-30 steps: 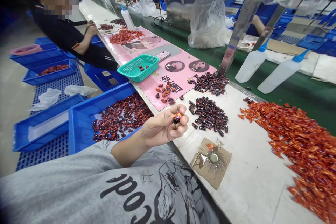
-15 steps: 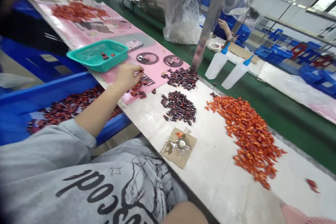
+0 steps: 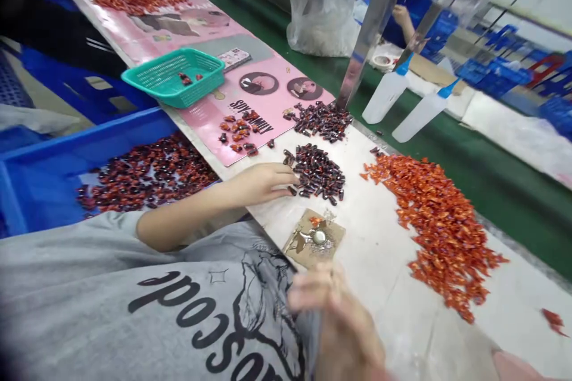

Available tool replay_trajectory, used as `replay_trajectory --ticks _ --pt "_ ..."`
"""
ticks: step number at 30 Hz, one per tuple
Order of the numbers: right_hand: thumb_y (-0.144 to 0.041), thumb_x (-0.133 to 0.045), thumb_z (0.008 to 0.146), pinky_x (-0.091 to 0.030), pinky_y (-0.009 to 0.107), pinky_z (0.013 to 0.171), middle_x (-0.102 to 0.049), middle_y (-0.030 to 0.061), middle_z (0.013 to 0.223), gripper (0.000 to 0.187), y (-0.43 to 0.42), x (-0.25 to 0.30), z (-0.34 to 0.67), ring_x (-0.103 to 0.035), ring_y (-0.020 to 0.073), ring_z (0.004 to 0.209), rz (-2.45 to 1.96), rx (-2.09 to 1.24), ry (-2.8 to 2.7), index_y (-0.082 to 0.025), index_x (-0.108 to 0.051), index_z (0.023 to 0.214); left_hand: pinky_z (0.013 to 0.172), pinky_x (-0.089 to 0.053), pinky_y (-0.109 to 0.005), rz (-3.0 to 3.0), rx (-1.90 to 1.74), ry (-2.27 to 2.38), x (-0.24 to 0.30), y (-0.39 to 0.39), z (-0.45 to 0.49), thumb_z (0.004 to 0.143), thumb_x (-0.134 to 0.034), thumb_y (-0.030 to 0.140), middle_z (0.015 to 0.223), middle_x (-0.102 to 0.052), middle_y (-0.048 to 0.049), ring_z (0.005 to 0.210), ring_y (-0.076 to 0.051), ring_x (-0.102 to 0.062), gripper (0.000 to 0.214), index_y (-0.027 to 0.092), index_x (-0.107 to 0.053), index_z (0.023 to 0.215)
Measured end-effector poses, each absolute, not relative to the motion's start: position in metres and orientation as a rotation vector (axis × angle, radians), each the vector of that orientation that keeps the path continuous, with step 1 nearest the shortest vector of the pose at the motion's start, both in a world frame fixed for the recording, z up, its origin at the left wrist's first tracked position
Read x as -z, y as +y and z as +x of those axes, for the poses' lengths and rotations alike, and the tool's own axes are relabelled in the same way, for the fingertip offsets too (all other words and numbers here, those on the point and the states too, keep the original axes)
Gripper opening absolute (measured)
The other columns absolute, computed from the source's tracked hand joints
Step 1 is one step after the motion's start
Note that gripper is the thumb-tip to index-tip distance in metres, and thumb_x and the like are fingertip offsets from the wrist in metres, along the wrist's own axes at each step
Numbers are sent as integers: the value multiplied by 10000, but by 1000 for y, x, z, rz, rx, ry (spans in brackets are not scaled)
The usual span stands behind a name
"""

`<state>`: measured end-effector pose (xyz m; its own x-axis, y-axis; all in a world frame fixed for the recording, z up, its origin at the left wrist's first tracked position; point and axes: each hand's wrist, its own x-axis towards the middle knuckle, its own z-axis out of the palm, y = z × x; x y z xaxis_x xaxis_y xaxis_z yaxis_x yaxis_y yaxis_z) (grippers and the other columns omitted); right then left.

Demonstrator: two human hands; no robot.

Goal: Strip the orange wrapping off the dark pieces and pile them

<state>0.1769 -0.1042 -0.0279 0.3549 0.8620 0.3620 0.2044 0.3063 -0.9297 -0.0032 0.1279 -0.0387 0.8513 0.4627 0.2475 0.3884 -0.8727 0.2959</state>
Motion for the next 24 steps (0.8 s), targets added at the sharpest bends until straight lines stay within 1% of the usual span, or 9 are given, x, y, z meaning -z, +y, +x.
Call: replay_trajectory --ticks 1,2,6,9,12,16,18,21,24 --pt "-728 -260 963 -540 406 869 -701 -3 884 605 -95 37 173 -662 179 828 -1188 -586 -1086 -338 -676 1163 825 -552 -307 2838 -392 655 42 124 -1 923 -614 206 1061 -743 -96 950 -201 -697 212 160 -709 1107" --pt "-708 -286 970 -533 386 849 -694 0 874 581 -88 45 169 -658 174 822 -1186 -564 -1004 -326 -692 1131 826 -549 -311 2875 -352 667 46 122 0 929 -602 196 1076 -737 -100 964 -206 -687 207 160 -709 1102" --pt "-505 -650 895 -515 304 770 -694 11 882 271 -73 62 168 -650 148 800 -1419 -484 -801 -252 -724 960 851 -535 -323 2961 -332 681 61 122 1 975 -485 158 1101 -726 -100 1019 -211 -647 262 166 -694 1132" --pt "-438 -715 830 -529 302 755 -723 36 876 229 -69 66 173 -666 161 803 -1595 -530 -857 -219 -739 894 842 -530 -342 3017 -382 689 69 122 0 993 -413 151 1053 -721 -116 988 -226 -641 309 144 -687 1135" --pt "-360 -722 783 -534 290 725 -739 38 856 164 -67 65 175 -675 159 781 -1645 -526 -915 -214 -751 851 820 -529 -352 2951 -525 732 73 117 -5 978 -388 139 1034 -708 -141 961 -236 -647 330 112 -668 1150" --pt "-293 -675 752 -520 275 643 -728 18 760 97 -64 65 173 -665 152 702 -1665 -458 -980 -216 -733 754 829 -531 -326 2564 -840 765 69 103 -10 967 -371 151 1020 -705 -141 938 -201 -667 306 105 -639 1109" --pt "-270 -651 742 -527 283 654 -724 13 747 88 -64 66 171 -674 160 717 -1673 -431 -997 -216 -719 729 784 -533 -296 2294 -898 780 65 97 -11 978 -390 181 908 -701 -91 809 -159 -672 249 130 -622 1053" --pt "-244 -631 731 -538 294 693 -731 10 764 85 -63 68 170 -683 164 747 -1710 -423 -992 -213 -710 726 601 -500 -224 1830 -823 763 60 92 -9 999 -456 254 650 -605 14 559 -96 -602 175 162 -598 959" --pt "-235 -634 720 -527 283 665 -731 6 758 71 -63 69 171 -674 156 719 -1730 -425 -982 -210 -700 714 520 -481 -179 1407 -734 684 55 89 -7 979 -576 357 588 -577 33 515 -76 -599 241 155 -601 850"
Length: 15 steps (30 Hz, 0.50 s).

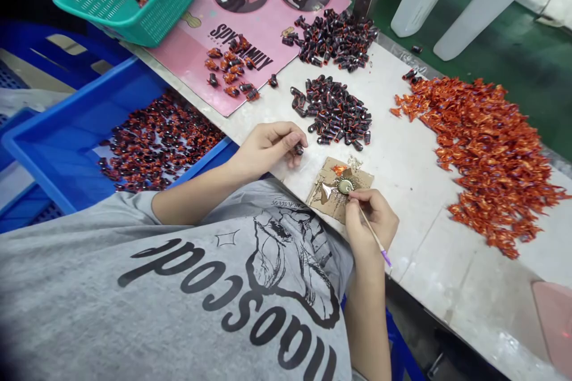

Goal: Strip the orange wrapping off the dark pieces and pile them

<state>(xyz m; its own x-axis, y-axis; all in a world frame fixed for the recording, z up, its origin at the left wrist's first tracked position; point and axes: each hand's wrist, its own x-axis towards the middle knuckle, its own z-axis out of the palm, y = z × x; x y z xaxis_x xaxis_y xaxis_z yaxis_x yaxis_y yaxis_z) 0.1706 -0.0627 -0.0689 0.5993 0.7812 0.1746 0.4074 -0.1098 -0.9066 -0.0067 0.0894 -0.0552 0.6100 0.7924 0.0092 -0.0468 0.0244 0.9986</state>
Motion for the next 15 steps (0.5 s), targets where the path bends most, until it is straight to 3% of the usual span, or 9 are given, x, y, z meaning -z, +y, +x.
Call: replay_trajectory --ticks 3,7,11,15 --pt "-238 -648 717 -524 271 636 -728 4 745 57 -62 69 172 -670 147 687 -1711 -449 -964 -207 -695 708 586 -545 -175 1087 -664 653 49 88 -5 944 -652 389 648 -624 21 613 -93 -695 284 137 -603 822" --pt "-256 -658 734 -541 272 644 -702 -7 681 67 -60 69 172 -671 138 645 -1651 -468 -844 -203 -683 703 687 -601 -185 814 -562 688 40 86 -4 982 -601 298 662 -627 29 782 -145 -780 223 128 -598 837" --pt "-255 -664 731 -544 274 620 -684 -8 644 65 -58 66 170 -663 137 610 -1617 -471 -795 -196 -672 705 639 -573 -124 692 -516 677 34 84 0 999 -560 211 617 -609 40 693 -102 -762 212 111 -619 821" --pt "-257 -657 749 -552 276 624 -680 -8 644 71 -59 64 168 -665 138 615 -1630 -485 -796 -194 -670 718 634 -569 -105 685 -588 668 35 85 1 963 -620 192 766 -701 19 660 -57 -734 184 112 -672 805"
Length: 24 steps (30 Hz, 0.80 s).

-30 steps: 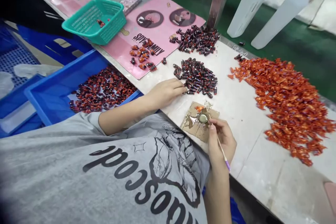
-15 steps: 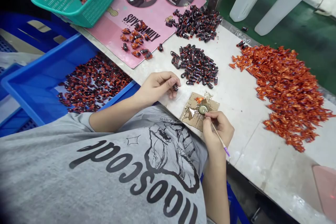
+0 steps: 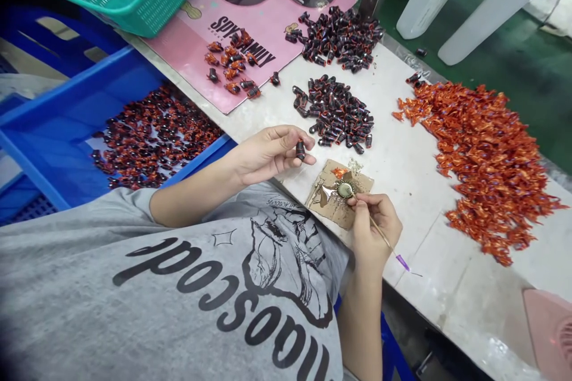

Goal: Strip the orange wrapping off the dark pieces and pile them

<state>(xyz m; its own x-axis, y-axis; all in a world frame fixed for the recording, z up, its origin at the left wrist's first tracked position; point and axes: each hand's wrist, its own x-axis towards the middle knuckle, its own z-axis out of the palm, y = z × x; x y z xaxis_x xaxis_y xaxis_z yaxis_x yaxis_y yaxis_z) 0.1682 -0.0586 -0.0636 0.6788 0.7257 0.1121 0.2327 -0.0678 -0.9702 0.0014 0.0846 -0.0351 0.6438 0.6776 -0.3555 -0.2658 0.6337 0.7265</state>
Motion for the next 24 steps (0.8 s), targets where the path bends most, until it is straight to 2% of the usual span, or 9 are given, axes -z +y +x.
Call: replay_trajectory --ticks 5,10,13,16,19,24 --pt "-267 -680 773 -538 263 638 -696 -1 713 69 -63 68 171 -660 132 662 -1682 -439 -891 -200 -691 763 728 -609 -156 744 -562 567 45 87 -2 913 -681 135 895 -772 -17 728 -74 -746 87 157 -765 912" --pt "-257 -695 737 -429 224 502 -681 -6 673 54 -63 71 176 -573 106 563 -1762 -436 -956 -203 -701 735 822 -632 -246 838 -503 534 48 86 -4 830 -773 131 912 -766 -19 815 -126 -761 276 211 -775 1094" --pt "-273 -693 749 -464 239 546 -696 5 701 75 -63 67 175 -603 118 600 -1734 -428 -923 -201 -714 748 821 -633 -262 830 -507 507 46 85 -2 774 -827 150 858 -757 -11 785 -120 -753 230 193 -800 998" --pt "-292 -736 765 -521 270 638 -716 13 744 90 -64 65 172 -655 139 676 -1677 -421 -881 -204 -730 778 811 -632 -245 773 -527 485 45 82 -1 688 -900 205 889 -783 -29 786 -119 -752 217 171 -811 884" --pt "-309 -777 772 -545 294 674 -722 9 758 113 -64 63 168 -671 146 692 -1591 -381 -824 -208 -739 805 808 -636 -246 704 -521 470 45 78 1 615 -943 258 897 -798 -37 764 -122 -754 306 167 -813 876" --pt "-294 -776 805 -540 306 640 -715 8 766 82 -59 50 153 -664 148 679 -1433 -293 -843 -221 -744 826 841 -641 -311 702 -487 480 47 67 6 629 -931 231 863 -792 -44 749 -129 -747 303 142 -808 892"
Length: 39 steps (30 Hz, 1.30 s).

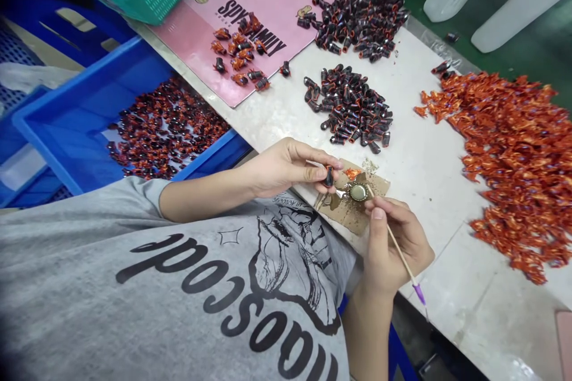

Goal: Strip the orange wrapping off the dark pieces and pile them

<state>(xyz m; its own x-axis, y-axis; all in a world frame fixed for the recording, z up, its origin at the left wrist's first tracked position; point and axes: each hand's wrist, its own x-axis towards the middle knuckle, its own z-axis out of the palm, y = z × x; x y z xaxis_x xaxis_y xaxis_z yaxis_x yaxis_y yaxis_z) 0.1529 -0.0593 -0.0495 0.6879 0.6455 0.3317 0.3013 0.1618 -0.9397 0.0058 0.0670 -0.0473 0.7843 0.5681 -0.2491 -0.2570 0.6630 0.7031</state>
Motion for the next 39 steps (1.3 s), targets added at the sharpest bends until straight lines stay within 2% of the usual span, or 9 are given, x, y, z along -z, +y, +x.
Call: replay_trajectory --ticks 3,13,19,25,28,32,36,39 --pt "-249 -733 844 -534 307 615 -710 18 767 24 -58 40 143 -664 154 694 -1374 -291 -980 -233 -748 854 803 -639 -296 681 -474 520 47 61 8 601 -942 247 857 -793 -44 735 -129 -739 334 139 -809 887" --pt "-101 -681 851 -551 312 687 -727 13 838 213 -61 41 139 -673 148 776 -1320 -334 -1204 -262 -746 975 763 -627 -252 674 -490 513 37 59 7 597 -936 200 833 -791 -32 730 -108 -720 277 154 -815 842" --pt "-91 -680 842 -542 307 673 -721 13 829 195 -71 32 141 -675 153 767 -1323 -423 -1234 -252 -730 941 752 -633 -263 773 -481 461 38 57 5 621 -923 227 888 -792 -43 721 -110 -715 246 165 -823 837" --pt "-124 -671 854 -538 282 675 -724 21 842 116 -80 -3 162 -696 165 801 -1450 -705 -1513 -236 -694 871 668 -589 -181 1020 -386 444 33 54 3 622 -858 42 754 -759 -31 651 -85 -694 204 144 -821 795" --pt "-124 -679 849 -541 273 685 -734 17 851 114 -82 -15 168 -704 163 794 -1513 -742 -1625 -234 -698 874 639 -588 -167 959 -306 449 33 51 5 611 -846 9 748 -757 -21 613 -77 -698 233 131 -817 808" --pt "-101 -678 853 -536 266 683 -724 -3 803 143 -87 -11 164 -687 144 763 -1446 -690 -1388 -238 -712 878 660 -603 -177 765 -288 422 34 48 8 607 -888 67 745 -764 -12 621 -81 -712 235 136 -810 818" --pt "-118 -670 869 -481 264 585 -674 0 727 102 -89 4 153 -631 129 662 -1331 -573 -1123 -204 -717 899 647 -613 -196 671 -286 394 35 48 10 589 -940 177 769 -764 -20 650 -109 -732 319 127 -794 868" --pt "-111 -658 876 -464 264 567 -651 -4 709 95 -89 14 145 -614 118 631 -1271 -483 -1059 -187 -710 900 651 -615 -197 655 -318 390 35 47 10 598 -944 201 786 -764 -27 693 -123 -746 326 123 -778 867"
